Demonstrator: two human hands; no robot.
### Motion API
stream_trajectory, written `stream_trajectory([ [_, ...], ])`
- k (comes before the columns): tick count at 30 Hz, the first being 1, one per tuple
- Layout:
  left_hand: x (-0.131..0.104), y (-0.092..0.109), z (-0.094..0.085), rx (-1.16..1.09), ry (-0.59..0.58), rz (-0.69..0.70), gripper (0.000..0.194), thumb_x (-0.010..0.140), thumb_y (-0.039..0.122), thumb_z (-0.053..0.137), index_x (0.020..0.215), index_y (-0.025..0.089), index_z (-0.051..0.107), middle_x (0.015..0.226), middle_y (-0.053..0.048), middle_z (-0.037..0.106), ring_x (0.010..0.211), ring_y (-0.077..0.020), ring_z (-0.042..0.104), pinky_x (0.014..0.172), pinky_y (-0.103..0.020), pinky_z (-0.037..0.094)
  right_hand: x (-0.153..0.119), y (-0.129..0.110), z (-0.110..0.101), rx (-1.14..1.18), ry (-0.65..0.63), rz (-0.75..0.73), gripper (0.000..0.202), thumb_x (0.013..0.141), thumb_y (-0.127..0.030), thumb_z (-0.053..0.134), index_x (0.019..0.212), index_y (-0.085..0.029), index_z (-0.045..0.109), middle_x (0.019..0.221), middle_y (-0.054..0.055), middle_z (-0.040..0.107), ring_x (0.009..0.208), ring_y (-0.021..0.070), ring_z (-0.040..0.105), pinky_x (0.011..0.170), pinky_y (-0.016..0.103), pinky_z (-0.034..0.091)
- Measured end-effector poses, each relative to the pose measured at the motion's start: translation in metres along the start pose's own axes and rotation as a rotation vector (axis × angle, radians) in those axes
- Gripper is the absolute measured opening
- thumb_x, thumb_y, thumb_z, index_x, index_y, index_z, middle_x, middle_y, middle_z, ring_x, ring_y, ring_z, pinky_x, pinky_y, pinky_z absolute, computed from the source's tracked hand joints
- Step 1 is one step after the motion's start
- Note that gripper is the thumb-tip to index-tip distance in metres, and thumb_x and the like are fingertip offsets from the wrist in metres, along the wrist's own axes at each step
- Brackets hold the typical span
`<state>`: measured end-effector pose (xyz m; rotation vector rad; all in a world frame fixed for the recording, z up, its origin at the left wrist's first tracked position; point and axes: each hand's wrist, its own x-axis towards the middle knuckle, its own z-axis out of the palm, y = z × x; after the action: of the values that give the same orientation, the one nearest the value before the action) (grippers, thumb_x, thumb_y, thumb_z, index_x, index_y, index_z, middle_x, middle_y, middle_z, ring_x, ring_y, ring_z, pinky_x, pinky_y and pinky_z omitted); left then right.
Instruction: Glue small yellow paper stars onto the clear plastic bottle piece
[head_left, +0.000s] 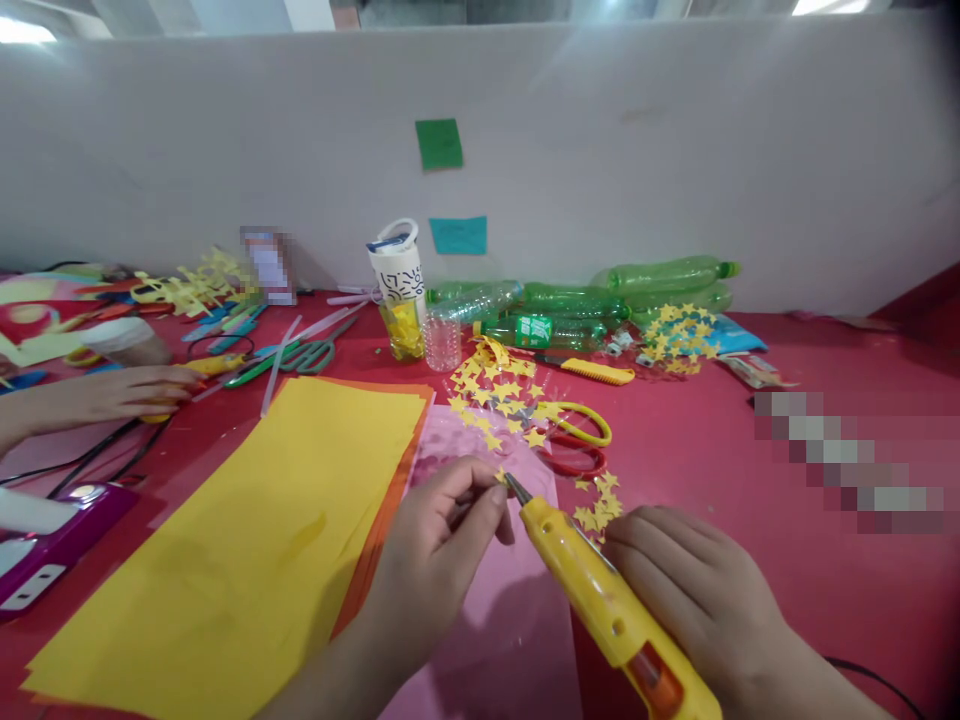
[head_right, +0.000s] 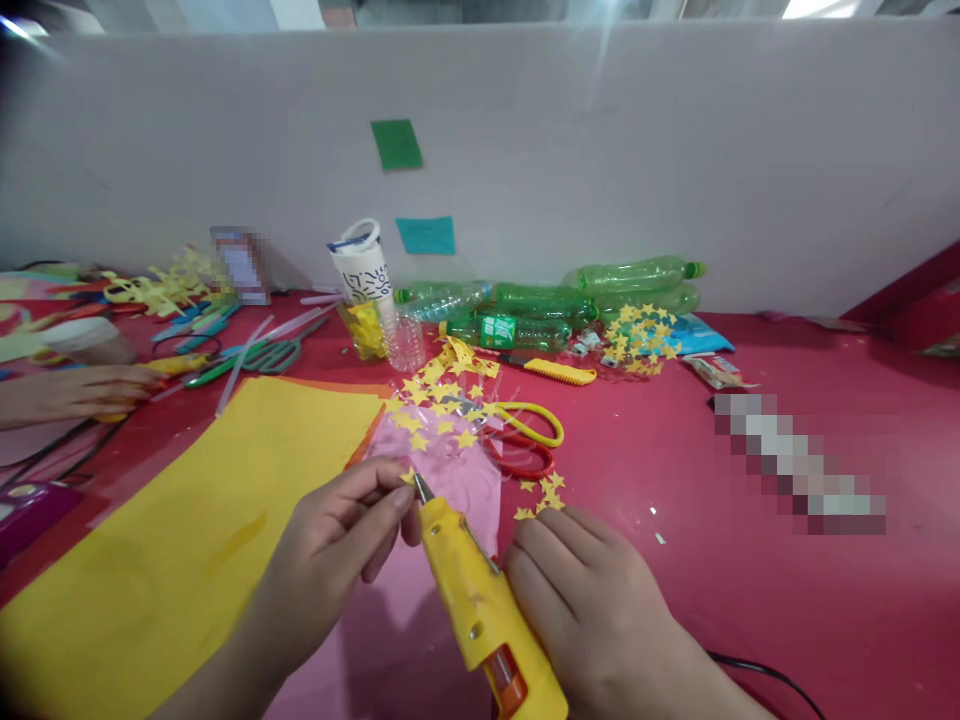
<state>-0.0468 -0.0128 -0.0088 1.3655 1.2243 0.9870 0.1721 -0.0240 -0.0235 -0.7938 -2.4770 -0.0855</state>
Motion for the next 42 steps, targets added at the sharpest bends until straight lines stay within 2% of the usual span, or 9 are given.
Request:
stream_trajectory([
  [5, -0.002, -0.003, 0.0, 0.045, 0.06, 0.097, 0.018, 0.09, 0.028, 0.047, 0.078, 0.018, 0.055, 0.067, 0.003, 0.057, 0.043, -0.0037, 0.038, 0.044, -0.019, 0.032, -0.011, 0.01, -0.006, -0.158, 0.11, -0.002, 0.019, 0.088, -0.012, 0.043, 0.097, -0.017, 0.058, 0.09, 0.013, 0.066, 0.082, 0.0254, 0.061, 0.072, 0.037, 0.046],
  [9, 0.001, -0.003, 0.0, 0.011, 0.015, 0.05, 0.019, 0.091, 0.03, 0.046, 0.078, 0.018, 0.054, 0.067, 0.003, 0.057, 0.042, -0.0034, 0.036, 0.044, -0.02, 0.031, -0.015, 0.038, -0.022, 0.025, 0.203, 0.346, 0.021, 0.086, -0.019, 0.05, 0.107, -0.021, 0.051, 0.105, 0.013, 0.059, 0.087, 0.0248, 0.06, 0.07, 0.034, 0.047],
  [12, 0.002, 0.0, 0.003, 0.027, -0.046, 0.034, 0.021, 0.091, 0.032, 0.044, 0.078, 0.019, 0.053, 0.067, 0.003, 0.056, 0.042, -0.0041, 0.037, 0.042, -0.02, 0.031, -0.014, 0.069, -0.03, 0.113, -0.009, 0.451, 0.01, 0.084, -0.016, 0.049, 0.09, -0.022, 0.054, 0.089, 0.007, 0.059, 0.075, 0.0195, 0.06, 0.064, 0.029, 0.046],
  [16, 0.0, 0.008, 0.005, 0.062, -0.104, 0.052, 0.02, 0.091, 0.032, 0.042, 0.081, 0.02, 0.053, 0.068, 0.003, 0.056, 0.041, -0.0044, 0.036, 0.042, -0.02, 0.03, -0.021, 0.107, -0.019, 0.133, -0.265, 0.477, 0.035, 0.063, 0.0, 0.05, 0.092, -0.019, 0.056, 0.094, 0.007, 0.059, 0.079, 0.0198, 0.06, 0.069, 0.03, 0.049],
  [22, 0.004, 0.018, 0.007, -0.044, -0.246, -0.065, 0.022, 0.091, 0.032, 0.043, 0.077, 0.018, 0.051, 0.065, 0.004, 0.057, 0.039, -0.0024, 0.033, 0.042, -0.019, 0.026, -0.042, 0.139, 0.0, 0.143, -0.344, 0.469, 0.055, 0.057, 0.003, 0.047, 0.107, -0.017, 0.06, 0.106, 0.011, 0.061, 0.101, 0.0256, 0.058, 0.088, 0.039, 0.047],
  [25, 0.009, 0.02, 0.01, -0.174, -0.326, -0.145, 0.019, 0.091, 0.031, 0.044, 0.079, 0.018, 0.05, 0.062, 0.004, 0.058, 0.035, -0.001, 0.032, 0.038, -0.017, 0.021, -0.035, 0.128, -0.008, 0.087, -0.261, 0.463, 0.056, 0.063, -0.002, 0.053, 0.117, -0.018, 0.056, 0.116, 0.013, 0.059, 0.108, 0.0288, 0.055, 0.091, 0.046, 0.046],
  [27, 0.011, 0.021, 0.013, -0.245, -0.359, -0.209, 0.018, 0.089, 0.03, 0.045, 0.078, 0.017, 0.051, 0.058, 0.004, 0.057, 0.033, -0.0006, 0.032, 0.035, -0.016, 0.017, -0.022, 0.106, -0.017, 0.036, -0.125, 0.456, 0.035, 0.076, -0.01, 0.054, 0.11, -0.018, 0.058, 0.111, 0.012, 0.062, 0.104, 0.0272, 0.057, 0.09, 0.048, 0.046],
  [34, 0.011, 0.022, 0.014, -0.449, -0.46, -0.401, 0.013, 0.082, 0.023, 0.052, 0.072, 0.016, 0.054, 0.05, 0.003, 0.055, 0.032, -0.0012, 0.03, 0.032, -0.014, 0.016, 0.034, 0.019, -0.024, 0.461, 0.027, 0.235, 0.016, 0.088, -0.015, 0.051, 0.1, -0.022, 0.06, 0.092, 0.003, 0.068, 0.084, 0.013, 0.064, 0.074, 0.025, 0.051],
  [42, 0.011, 0.012, 0.006, -0.52, -0.522, -0.449, 0.012, 0.078, 0.019, 0.048, 0.071, 0.016, 0.056, 0.045, 0.003, 0.048, 0.034, -0.0032, 0.029, 0.032, -0.016, 0.013, 0.041, 0.018, -0.012, 0.61, 0.003, 0.201, 0.009, 0.089, -0.015, 0.055, 0.094, -0.02, 0.061, 0.086, 0.001, 0.068, 0.079, 0.0113, 0.063, 0.073, 0.023, 0.049],
])
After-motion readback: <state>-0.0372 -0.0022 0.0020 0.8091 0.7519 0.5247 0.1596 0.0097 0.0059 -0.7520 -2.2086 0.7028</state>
